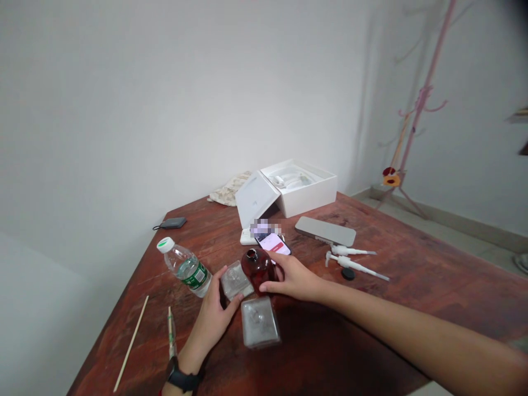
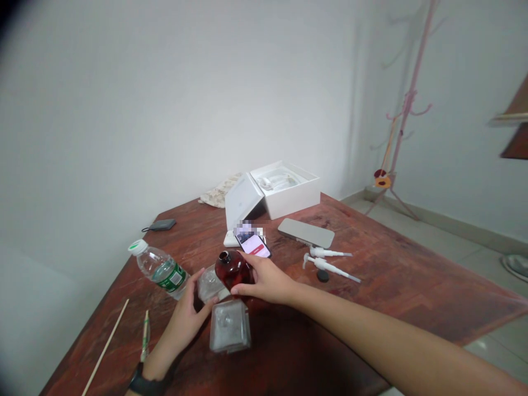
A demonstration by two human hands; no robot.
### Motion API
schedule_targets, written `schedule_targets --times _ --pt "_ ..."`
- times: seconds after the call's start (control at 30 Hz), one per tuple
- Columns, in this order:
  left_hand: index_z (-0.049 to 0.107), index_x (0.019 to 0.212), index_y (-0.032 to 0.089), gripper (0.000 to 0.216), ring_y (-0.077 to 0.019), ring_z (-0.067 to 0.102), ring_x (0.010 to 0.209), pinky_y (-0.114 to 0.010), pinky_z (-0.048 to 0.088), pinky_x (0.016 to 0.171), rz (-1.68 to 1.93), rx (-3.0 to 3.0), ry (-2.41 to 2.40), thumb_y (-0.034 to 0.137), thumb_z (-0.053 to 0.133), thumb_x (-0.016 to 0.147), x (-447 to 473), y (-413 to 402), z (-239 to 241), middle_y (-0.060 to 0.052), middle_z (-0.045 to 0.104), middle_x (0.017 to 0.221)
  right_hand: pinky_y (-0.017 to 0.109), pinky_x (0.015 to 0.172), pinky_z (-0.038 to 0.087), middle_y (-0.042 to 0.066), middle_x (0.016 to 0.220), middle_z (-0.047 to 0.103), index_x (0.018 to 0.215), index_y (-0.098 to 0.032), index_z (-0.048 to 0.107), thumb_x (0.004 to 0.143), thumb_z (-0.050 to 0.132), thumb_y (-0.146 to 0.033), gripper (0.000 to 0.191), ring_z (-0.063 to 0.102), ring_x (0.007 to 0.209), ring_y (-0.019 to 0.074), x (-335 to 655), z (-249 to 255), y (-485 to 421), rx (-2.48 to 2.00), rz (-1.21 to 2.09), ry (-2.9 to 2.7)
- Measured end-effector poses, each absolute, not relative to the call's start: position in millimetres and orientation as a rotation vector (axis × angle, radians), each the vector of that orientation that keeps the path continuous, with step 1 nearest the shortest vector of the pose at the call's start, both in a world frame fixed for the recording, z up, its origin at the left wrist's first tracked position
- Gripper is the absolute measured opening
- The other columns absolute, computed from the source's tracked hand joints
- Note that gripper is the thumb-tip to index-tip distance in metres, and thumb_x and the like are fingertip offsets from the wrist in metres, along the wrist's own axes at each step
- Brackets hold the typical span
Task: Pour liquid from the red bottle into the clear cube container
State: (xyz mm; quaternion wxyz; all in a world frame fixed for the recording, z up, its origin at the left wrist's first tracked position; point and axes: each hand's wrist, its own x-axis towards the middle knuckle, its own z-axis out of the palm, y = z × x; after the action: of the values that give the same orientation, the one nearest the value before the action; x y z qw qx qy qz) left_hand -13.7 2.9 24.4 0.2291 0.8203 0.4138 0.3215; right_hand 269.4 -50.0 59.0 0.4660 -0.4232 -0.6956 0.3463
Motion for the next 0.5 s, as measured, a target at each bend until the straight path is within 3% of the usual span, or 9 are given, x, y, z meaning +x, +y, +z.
schedule_targets --times 0.13,0.3,0.5 --pt "0.039 0.159 0.021 0.067 -0.0353 0.059 0.145 -0.059 0.042 0.123 0.871 2.273 1.118 0.042 0.067 0.102 -14.2 3.7 23.1 -0.019 0.059 0.155 0.034 0.077 0.056 -0.002 0.077 0.066 0.138 -0.015 0.069 0.084 0.09 -0.052 0.069 0.063 0.076 0.0222 267.9 58.8 -48.9 -0.972 0.874 -1.685" --pt "0.039 0.159 0.021 0.068 -0.0361 0.059 0.144 -0.059 0.043 0.122 0.87 2.271 1.112 0.041 0.068 0.101 -15.1 4.9 21.5 -0.019 0.059 0.155 0.036 0.08 0.059 -0.003 0.072 0.063 0.138 -0.015 0.068 0.085 0.09 -0.045 0.065 0.065 0.077 0.0234 267.6 59.8 -49.5 -0.946 0.892 -1.672" --pt "0.04 0.159 0.021 0.068 -0.0356 0.06 0.143 -0.058 0.043 0.122 0.884 2.256 1.124 0.04 0.069 0.1 -15.1 4.6 20.8 -0.019 0.06 0.155 0.038 0.087 0.058 0.0 0.083 0.07 0.14 -0.014 0.066 0.085 0.09 -0.041 0.065 0.068 0.087 0.0256 267.3 58.7 -49.6 -0.944 0.883 -1.668"
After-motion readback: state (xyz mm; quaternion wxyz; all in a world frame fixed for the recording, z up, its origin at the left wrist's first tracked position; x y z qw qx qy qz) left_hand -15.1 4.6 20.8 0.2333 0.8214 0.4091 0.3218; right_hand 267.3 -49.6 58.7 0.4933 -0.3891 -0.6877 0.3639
